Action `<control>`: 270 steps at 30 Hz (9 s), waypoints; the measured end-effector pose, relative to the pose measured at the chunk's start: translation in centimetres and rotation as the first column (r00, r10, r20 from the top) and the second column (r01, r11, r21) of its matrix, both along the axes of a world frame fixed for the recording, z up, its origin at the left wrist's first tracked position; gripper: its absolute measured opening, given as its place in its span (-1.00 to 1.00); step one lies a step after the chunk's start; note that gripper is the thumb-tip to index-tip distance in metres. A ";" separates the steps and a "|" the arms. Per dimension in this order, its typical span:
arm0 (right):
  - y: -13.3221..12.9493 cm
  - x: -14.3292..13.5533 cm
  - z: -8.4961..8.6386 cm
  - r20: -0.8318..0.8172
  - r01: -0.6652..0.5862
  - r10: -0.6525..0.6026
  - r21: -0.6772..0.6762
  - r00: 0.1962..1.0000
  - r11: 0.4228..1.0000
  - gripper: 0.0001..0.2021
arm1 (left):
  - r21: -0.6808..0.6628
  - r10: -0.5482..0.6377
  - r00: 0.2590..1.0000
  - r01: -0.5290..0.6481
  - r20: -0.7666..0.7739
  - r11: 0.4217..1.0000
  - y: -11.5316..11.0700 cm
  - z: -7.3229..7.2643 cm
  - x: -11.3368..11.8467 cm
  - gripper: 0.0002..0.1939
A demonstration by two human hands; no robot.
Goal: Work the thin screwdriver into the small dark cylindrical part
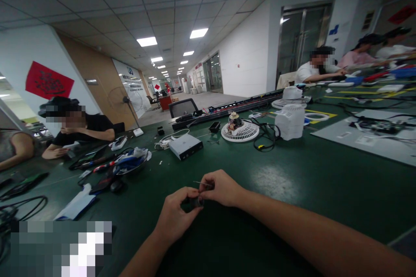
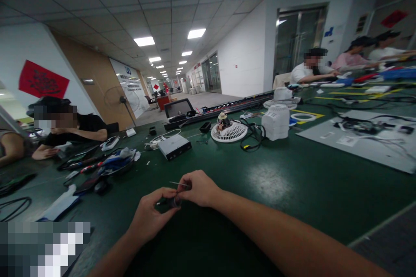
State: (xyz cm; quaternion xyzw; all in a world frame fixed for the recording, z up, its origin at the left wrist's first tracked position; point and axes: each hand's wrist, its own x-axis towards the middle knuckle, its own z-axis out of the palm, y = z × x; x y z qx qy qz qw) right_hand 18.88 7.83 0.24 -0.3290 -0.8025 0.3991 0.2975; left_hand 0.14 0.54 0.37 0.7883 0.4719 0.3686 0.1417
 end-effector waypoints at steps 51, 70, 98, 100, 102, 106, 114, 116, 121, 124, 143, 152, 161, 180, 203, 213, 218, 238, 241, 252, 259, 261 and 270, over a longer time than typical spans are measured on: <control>-0.3 1.3 1.4 0.352 -0.063 -0.144 0.514 0.925 0.856 -0.79 | -0.093 0.124 0.990 -0.130 -0.071 0.987 1.0 -0.1 -1.1 -0.82; 0.1 1.5 1.1 0.346 -0.140 -0.028 0.449 0.938 0.883 -0.80 | -0.075 0.102 0.992 -0.107 -0.074 0.991 0.9 -0.1 -1.1 -0.80; 0.2 1.3 0.8 0.345 -0.063 -0.108 0.450 0.933 0.891 -0.79 | -0.047 0.135 0.986 -0.140 -0.100 0.989 0.9 0.0 -1.2 -0.81; 0.2 1.4 0.8 0.355 -0.144 -0.013 0.412 0.935 0.900 -0.79 | -0.055 0.121 0.987 -0.127 -0.102 0.990 0.9 0.0 -1.2 -0.81; 0.3 1.5 0.8 0.327 -0.154 0.013 0.406 0.945 0.901 -0.78 | -0.067 0.110 0.989 -0.117 -0.100 0.991 0.9 -0.1 -1.1 -0.80; 0.2 1.4 0.9 0.331 -0.059 -0.098 0.435 0.939 0.899 -0.79 | -0.064 0.112 0.989 -0.118 -0.097 0.991 0.9 -0.1 -1.1 -0.81; 0.4 1.3 0.6 0.333 -0.098 -0.034 0.373 0.942 0.923 -0.77 | -0.082 0.109 0.990 -0.117 -0.095 0.990 0.8 -0.3 -1.1 -0.81; 0.6 1.4 0.5 0.343 -0.133 0.012 0.330 0.939 0.934 -0.77 | -0.088 0.097 0.989 -0.107 -0.109 0.990 0.8 -0.4 -1.1 -0.80; 0.5 1.5 0.5 0.367 -0.133 0.023 0.280 0.930 0.951 -0.78 | -0.097 0.090 0.990 -0.101 -0.106 0.990 1.0 -0.5 -1.1 -0.79; 0.2 1.5 0.7 0.401 -0.119 -0.016 0.310 0.916 0.943 -0.80 | -0.109 0.090 0.990 -0.101 -0.107 0.989 0.9 -0.3 -1.1 -0.79; -0.6 0.0 0.4 0.156 0.190 -0.221 0.193 0.963 0.963 -0.62 | 0.271 0.149 0.804 0.015 -0.575 0.963 1.0 0.7 -1.2 -0.68; -0.6 -0.7 -0.5 0.406 0.062 -0.174 0.274 0.897 0.960 -0.82 | 0.193 0.087 0.843 0.020 -0.531 0.981 0.9 0.5 -0.7 -0.66; -0.9 -0.6 -0.2 0.398 0.068 -0.190 0.300 0.898 0.951 -0.71 | 0.011 0.197 0.914 -0.207 -0.354 0.978 1.0 0.5 -1.2 -0.73; -0.6 -0.2 0.2 -0.018 0.059 -0.057 0.120 0.998 0.991 -0.83 | 0.006 0.216 0.961 -0.218 -0.174 0.976 0.3 0.1 0.0 -0.78; 0.3 0.0 -0.2 -0.075 0.012 -0.018 -0.087 0.997 0.996 -0.78 | 0.007 0.166 0.977 -0.166 -0.131 0.986 0.3 0.2 -0.2 -0.85; 0.3 0.1 -0.2 0.039 0.035 -0.030 -0.139 0.999 0.990 -0.77 | 0.014 0.119 0.985 -0.118 -0.125 0.993 0.3 0.1 -0.1 -0.80; 0.2 0.3 0.0 0.058 -0.027 0.030 -0.059 0.998 0.998 -0.78 | 0.033 0.134 0.983 -0.131 -0.128 0.991 0.3 0.1 -0.2 -0.79; -0.1 0.5 0.8 0.131 0.039 -0.063 0.180 0.989 0.983 -0.87 | 0.030 0.035 0.995 -0.032 -0.093 0.999 0.3 -0.5 -0.5 -0.77; 0.0 0.8 0.9 0.149 -0.019 0.001 0.119 0.989 0.993 -0.87 | 0.046 0.026 0.996 -0.022 -0.090 0.999 0.3 -0.5 -0.5 -0.75; -0.7 0.3 0.6 0.283 0.012 -0.101 0.300 0.954 0.954 -0.76 | 0.064 0.028 0.996 -0.023 -0.082 0.998 0.4 -0.6 -0.6 -0.78; -0.3 1.1 1.4 0.251 0.025 -0.109 0.317 0.962 0.948 -0.81 | 0.009 0.115 0.976 -0.115 -0.184 0.993 0.7 0.0 -0.6 -0.84; -0.2 1.7 1.8 0.312 0.006 -0.132 0.374 0.941 0.928 -0.77 | 0.013 0.153 0.962 -0.154 -0.226 0.988 0.9 0.1 -0.8 -0.88; -0.2 1.6 1.7 0.448 -0.149 -0.067 0.430 0.892 0.890 -0.80 | 0.054 0.210 0.947 -0.203 -0.244 0.978 1.1 -0.2 -1.3 -0.89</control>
